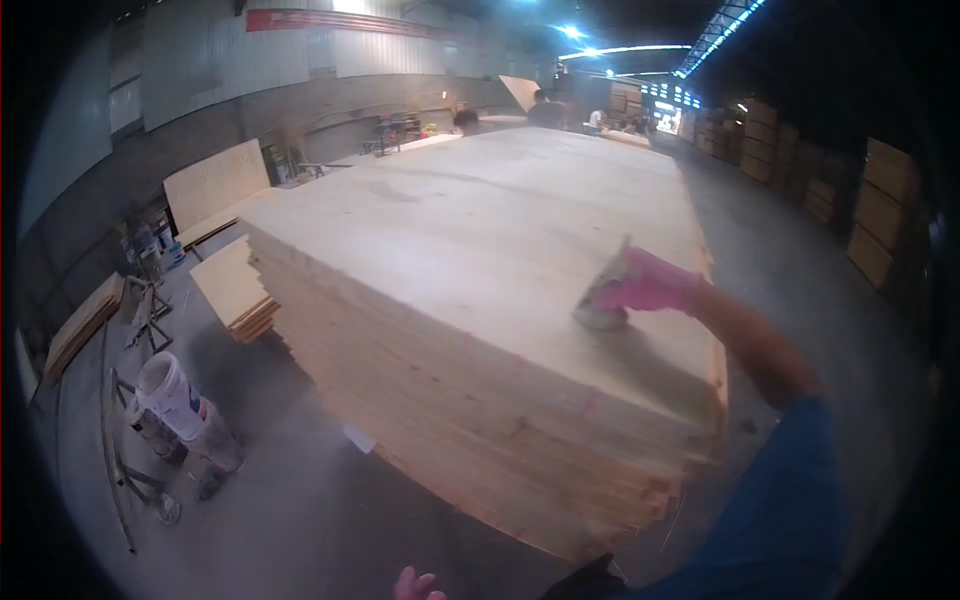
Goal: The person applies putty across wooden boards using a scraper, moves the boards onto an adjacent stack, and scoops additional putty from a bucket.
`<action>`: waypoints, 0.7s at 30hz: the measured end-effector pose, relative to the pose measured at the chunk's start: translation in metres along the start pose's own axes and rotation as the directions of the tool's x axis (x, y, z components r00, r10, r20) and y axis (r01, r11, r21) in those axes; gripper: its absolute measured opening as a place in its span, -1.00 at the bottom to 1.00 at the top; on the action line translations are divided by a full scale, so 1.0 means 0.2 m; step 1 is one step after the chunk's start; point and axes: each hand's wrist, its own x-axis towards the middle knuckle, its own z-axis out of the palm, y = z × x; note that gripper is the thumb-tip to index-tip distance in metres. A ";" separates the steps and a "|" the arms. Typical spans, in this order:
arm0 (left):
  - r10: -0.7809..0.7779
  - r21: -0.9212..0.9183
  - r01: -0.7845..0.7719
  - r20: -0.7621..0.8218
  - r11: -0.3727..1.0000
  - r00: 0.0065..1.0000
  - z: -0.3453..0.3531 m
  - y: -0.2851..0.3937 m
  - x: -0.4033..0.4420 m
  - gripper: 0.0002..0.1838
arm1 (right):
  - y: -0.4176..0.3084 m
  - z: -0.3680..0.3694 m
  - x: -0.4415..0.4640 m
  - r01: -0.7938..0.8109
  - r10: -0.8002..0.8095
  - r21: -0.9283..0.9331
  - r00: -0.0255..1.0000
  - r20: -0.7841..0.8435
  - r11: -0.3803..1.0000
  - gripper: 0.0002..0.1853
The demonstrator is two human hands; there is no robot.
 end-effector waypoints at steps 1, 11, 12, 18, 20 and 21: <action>0.040 0.043 -0.038 -0.041 0.998 0.998 -0.14 -0.07 0.03 -0.40 | -0.13 0.04 -0.03 -0.017 0.018 -0.021 1.000 0.026 1.000 -0.61; 0.234 0.071 -0.242 0.102 0.968 0.967 -0.75 -0.17 1.20 -0.36 | -0.95 0.76 -0.18 0.155 -0.174 0.524 0.985 -0.012 0.838 -0.74; 0.174 0.170 -0.195 0.133 0.966 0.976 -0.82 -0.24 1.29 -0.39 | -0.97 0.80 -0.04 0.193 -0.203 0.484 0.979 -0.032 0.854 -0.75; 0.148 0.552 -0.236 0.201 0.799 0.968 -1.56 -0.81 1.76 -0.44 | -1.23 0.79 1.35 0.198 -0.116 0.456 0.973 -0.202 0.868 -0.70; -0.020 0.404 0.020 -0.003 0.914 1.000 -1.81 -0.98 1.78 -0.51 | -1.28 0.82 1.76 0.217 -0.112 0.413 0.959 -0.262 0.885 -0.68; -0.072 0.334 0.084 -0.048 0.939 0.996 -1.93 -1.12 1.81 -0.51 | -1.29 0.85 1.95 0.208 -0.104 0.355 0.951 -0.291 0.911 -0.68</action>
